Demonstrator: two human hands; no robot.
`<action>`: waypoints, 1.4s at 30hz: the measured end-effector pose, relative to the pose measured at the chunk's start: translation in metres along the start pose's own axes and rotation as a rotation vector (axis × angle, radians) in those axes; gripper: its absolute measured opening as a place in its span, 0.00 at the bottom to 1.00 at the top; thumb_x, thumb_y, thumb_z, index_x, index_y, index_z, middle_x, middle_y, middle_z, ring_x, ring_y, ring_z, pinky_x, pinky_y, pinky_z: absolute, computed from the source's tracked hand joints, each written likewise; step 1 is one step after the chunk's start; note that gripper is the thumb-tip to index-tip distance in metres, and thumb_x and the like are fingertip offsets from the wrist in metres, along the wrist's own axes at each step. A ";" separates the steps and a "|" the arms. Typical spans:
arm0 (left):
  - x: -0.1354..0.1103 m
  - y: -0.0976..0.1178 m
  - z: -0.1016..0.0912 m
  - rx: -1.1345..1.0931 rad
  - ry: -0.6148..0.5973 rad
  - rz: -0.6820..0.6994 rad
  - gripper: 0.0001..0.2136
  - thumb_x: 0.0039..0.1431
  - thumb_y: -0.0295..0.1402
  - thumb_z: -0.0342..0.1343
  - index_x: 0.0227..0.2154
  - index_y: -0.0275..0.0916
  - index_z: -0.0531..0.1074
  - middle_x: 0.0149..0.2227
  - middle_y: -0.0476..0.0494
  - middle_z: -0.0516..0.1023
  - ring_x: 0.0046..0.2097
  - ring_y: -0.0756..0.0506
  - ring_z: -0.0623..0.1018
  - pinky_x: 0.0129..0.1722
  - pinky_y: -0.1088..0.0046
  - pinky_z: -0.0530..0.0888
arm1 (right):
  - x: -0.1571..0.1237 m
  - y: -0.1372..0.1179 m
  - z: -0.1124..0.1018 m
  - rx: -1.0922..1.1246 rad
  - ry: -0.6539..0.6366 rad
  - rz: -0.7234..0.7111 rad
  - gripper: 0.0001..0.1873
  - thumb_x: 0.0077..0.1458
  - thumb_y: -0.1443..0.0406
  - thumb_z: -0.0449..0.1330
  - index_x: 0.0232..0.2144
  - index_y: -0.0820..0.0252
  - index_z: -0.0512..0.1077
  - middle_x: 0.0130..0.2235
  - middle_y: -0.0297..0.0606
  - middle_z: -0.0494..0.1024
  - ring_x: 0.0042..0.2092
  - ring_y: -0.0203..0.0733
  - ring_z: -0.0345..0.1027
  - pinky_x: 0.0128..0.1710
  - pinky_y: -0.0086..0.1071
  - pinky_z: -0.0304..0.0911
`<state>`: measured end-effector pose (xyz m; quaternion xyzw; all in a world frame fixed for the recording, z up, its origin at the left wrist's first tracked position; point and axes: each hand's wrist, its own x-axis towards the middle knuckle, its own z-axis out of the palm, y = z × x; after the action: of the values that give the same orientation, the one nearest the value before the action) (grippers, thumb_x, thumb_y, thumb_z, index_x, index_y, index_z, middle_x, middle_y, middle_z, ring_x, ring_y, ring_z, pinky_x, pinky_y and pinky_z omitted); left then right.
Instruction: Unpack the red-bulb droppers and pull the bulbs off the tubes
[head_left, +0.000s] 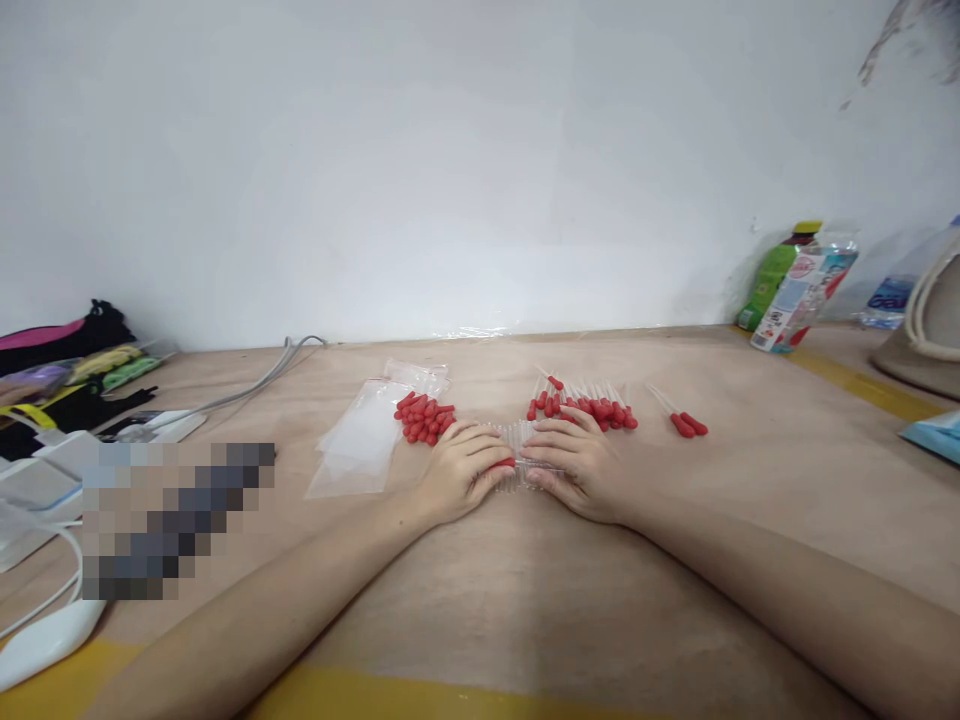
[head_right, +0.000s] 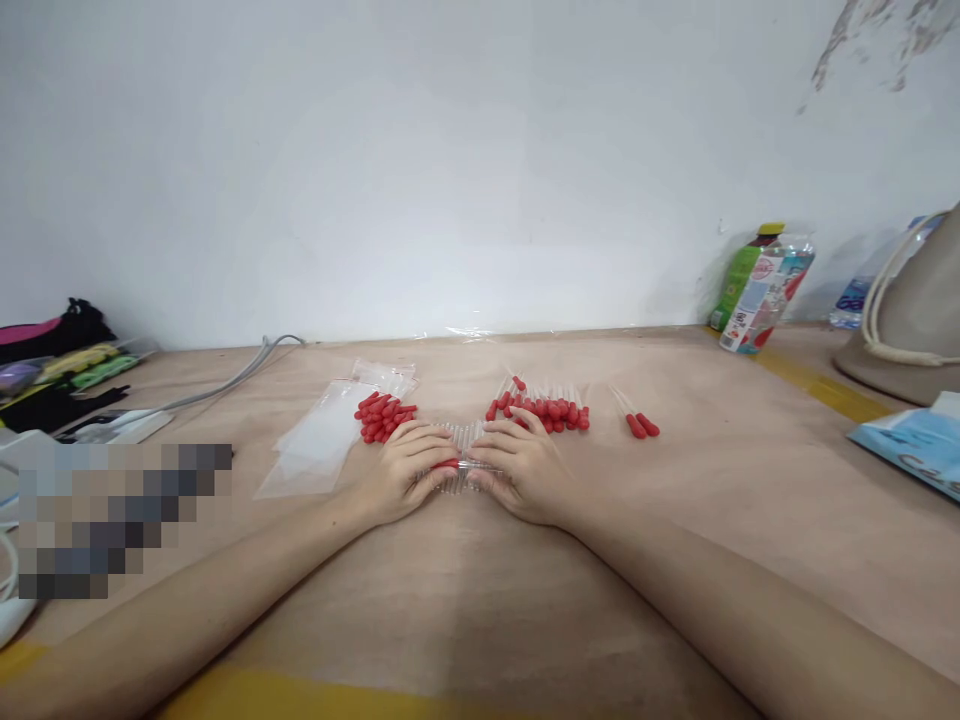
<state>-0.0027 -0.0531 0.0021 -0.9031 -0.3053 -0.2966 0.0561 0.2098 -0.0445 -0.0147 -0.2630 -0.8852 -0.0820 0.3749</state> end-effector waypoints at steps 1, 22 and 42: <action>0.000 0.001 0.000 0.009 0.001 0.004 0.08 0.59 0.34 0.49 0.36 0.41 0.72 0.37 0.47 0.78 0.46 0.47 0.72 0.50 0.65 0.63 | 0.000 0.000 0.002 0.001 0.004 -0.006 0.11 0.55 0.61 0.54 0.39 0.54 0.72 0.40 0.35 0.77 0.47 0.40 0.66 0.55 0.45 0.49; 0.003 0.010 -0.003 0.042 -0.103 0.033 0.11 0.61 0.34 0.44 0.34 0.41 0.72 0.39 0.47 0.77 0.50 0.46 0.70 0.55 0.61 0.55 | -0.005 0.003 0.010 0.093 0.124 -0.196 0.08 0.55 0.70 0.52 0.34 0.59 0.71 0.33 0.37 0.78 0.45 0.39 0.69 0.59 0.48 0.49; -0.013 -0.034 -0.018 0.022 0.228 -0.258 0.11 0.61 0.32 0.44 0.42 0.39 0.69 0.36 0.42 0.65 0.39 0.47 0.69 0.40 0.68 0.70 | -0.010 0.020 -0.014 -0.185 0.150 0.199 0.11 0.56 0.64 0.52 0.37 0.57 0.74 0.25 0.34 0.75 0.28 0.35 0.66 0.37 0.35 0.54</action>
<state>-0.0401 -0.0374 0.0063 -0.8162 -0.4134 -0.3988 0.0617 0.2349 -0.0360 -0.0132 -0.3760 -0.8130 -0.1452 0.4202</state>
